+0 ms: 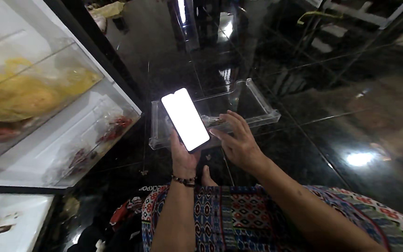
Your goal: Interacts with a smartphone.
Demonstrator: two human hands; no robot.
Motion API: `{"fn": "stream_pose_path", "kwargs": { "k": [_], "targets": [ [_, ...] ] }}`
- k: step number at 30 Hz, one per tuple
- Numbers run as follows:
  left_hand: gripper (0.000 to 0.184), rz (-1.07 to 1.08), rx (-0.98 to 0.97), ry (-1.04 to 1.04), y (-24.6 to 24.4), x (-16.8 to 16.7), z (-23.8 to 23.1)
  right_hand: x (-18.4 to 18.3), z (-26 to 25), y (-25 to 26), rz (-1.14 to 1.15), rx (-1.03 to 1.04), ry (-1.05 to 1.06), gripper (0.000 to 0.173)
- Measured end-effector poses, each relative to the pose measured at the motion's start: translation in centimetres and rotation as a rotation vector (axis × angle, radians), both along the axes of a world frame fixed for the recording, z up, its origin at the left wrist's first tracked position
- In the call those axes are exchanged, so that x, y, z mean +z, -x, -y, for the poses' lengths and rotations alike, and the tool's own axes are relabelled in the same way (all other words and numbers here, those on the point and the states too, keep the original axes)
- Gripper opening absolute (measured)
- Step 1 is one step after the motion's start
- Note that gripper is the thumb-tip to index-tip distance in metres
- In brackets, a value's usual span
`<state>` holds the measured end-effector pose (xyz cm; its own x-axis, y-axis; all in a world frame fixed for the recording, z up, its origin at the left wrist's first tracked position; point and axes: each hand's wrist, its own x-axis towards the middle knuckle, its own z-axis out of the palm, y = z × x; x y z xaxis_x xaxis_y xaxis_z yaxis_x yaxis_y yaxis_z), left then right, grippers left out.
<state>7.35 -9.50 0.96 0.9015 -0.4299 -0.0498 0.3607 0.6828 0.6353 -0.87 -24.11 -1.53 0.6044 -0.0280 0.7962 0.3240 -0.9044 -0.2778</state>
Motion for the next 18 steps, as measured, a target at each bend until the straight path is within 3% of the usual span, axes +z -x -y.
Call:
{"fn": "stream_pose_path", "kwargs": {
  "k": [18],
  "targets": [
    [0.055, -0.005, 0.015, -0.125, 0.67, 0.01, 0.73, 0.41, 0.45, -0.02, 0.006, -0.003, -0.020, 0.026]
  ]
}}
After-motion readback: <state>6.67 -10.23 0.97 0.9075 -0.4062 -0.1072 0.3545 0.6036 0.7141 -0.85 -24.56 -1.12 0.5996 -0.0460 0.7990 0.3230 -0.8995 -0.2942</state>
